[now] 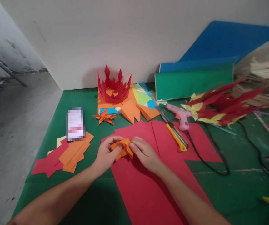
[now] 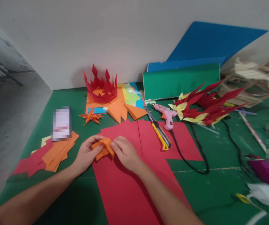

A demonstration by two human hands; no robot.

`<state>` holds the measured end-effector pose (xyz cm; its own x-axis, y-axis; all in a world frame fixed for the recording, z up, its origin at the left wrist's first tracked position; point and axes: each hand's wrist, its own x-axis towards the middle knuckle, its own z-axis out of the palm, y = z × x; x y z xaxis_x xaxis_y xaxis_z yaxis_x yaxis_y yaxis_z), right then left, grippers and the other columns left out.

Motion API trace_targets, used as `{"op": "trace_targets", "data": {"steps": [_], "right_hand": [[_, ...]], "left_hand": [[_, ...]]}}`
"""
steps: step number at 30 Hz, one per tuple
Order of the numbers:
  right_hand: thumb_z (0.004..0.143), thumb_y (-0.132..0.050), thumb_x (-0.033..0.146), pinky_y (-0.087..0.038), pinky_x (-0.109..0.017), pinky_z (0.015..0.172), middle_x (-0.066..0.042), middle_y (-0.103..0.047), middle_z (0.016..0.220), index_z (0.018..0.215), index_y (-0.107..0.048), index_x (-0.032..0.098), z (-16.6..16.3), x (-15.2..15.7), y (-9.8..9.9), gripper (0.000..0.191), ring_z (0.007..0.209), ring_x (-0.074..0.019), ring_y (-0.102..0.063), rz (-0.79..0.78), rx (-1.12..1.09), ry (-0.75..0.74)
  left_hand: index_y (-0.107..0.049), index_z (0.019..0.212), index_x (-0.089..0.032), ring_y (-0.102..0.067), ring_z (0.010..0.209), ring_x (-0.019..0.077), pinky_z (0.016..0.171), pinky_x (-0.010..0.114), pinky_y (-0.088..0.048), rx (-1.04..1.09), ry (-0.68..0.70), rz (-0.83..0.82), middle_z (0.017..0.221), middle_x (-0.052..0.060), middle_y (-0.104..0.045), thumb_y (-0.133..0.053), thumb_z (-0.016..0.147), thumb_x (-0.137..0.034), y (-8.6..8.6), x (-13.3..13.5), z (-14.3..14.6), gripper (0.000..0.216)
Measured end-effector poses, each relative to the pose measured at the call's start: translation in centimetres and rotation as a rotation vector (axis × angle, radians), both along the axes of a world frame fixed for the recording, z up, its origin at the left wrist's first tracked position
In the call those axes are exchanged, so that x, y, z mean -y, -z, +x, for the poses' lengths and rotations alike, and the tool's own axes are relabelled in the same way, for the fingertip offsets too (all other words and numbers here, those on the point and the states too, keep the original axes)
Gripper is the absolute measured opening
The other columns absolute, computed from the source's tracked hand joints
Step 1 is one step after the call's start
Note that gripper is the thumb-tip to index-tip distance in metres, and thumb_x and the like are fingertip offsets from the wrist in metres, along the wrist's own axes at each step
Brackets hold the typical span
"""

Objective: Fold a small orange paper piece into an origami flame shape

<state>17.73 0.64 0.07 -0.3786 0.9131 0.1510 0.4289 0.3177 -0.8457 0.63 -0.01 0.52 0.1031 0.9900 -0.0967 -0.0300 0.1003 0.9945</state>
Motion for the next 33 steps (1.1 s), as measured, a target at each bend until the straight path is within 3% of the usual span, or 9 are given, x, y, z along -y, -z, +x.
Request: {"op": "trace_targets", "data": {"steps": [7, 15, 19, 24, 33], "right_hand": [[0.097, -0.033, 0.041, -0.036, -0.029, 0.058, 0.001, -0.042, 0.06, 0.06, -0.038, 0.021, -0.05, -0.08, -0.04, 0.042, 0.062, -0.0157, -0.044, 0.016, 0.033, -0.007], [0.093, -0.046, 0.036, -0.042, -0.03, 0.065, -0.002, -0.057, 0.075, 0.077, -0.055, 0.021, -0.16, 0.26, -0.83, 0.024, 0.074, -0.0175, -0.054, -0.019, -0.031, 0.037], [0.092, -0.048, 0.034, -0.042, -0.03, 0.066, -0.002, -0.057, 0.074, 0.075, -0.054, 0.021, -0.14, 0.29, -0.55, 0.022, 0.074, -0.0173, -0.054, -0.037, -0.047, 0.037], [0.091, -0.049, 0.034, -0.042, -0.03, 0.067, -0.002, -0.056, 0.075, 0.075, -0.055, 0.021, -0.08, 0.32, -0.38, 0.021, 0.074, -0.0174, -0.054, -0.073, -0.079, 0.036], [0.09, -0.05, 0.033, -0.042, -0.03, 0.067, -0.001, -0.054, 0.074, 0.075, -0.055, 0.021, -0.04, 0.17, -0.48, 0.019, 0.074, -0.0176, -0.053, -0.098, -0.098, 0.043]], "left_hand": [[-0.063, 0.087, -0.018, -0.066, 0.081, 0.0153, 0.073, 0.026, -0.055, -0.019, -0.005, 0.015, 0.087, 0.005, -0.07, -0.067, 0.071, -0.025, 0.06, -0.01, 0.05, 0.017], [-0.062, 0.089, -0.019, -0.066, 0.083, 0.0161, 0.073, 0.027, -0.055, -0.033, -0.002, 0.05, 0.088, 0.005, -0.069, -0.065, 0.071, -0.022, 0.43, -0.03, 0.12, 0.018], [-0.061, 0.091, -0.02, -0.065, 0.084, 0.0152, 0.072, 0.025, -0.054, -0.021, 0.003, 0.079, 0.091, 0.005, -0.067, -0.064, 0.07, -0.018, 0.3, -0.03, 0.2, 0.02], [-0.056, 0.081, -0.019, -0.061, 0.073, 0.0116, 0.066, 0.022, -0.051, -0.033, -0.036, 0.115, 0.078, 0.001, -0.062, -0.063, 0.071, -0.017, 0.19, -0.04, 0.22, 0.012], [-0.064, 0.075, -0.019, -0.064, 0.073, 0.0146, 0.068, 0.027, -0.054, -0.094, -0.048, 0.085, 0.076, 0.002, -0.068, -0.062, 0.07, -0.018, 0.41, -0.09, 0.18, 0.006]]}}
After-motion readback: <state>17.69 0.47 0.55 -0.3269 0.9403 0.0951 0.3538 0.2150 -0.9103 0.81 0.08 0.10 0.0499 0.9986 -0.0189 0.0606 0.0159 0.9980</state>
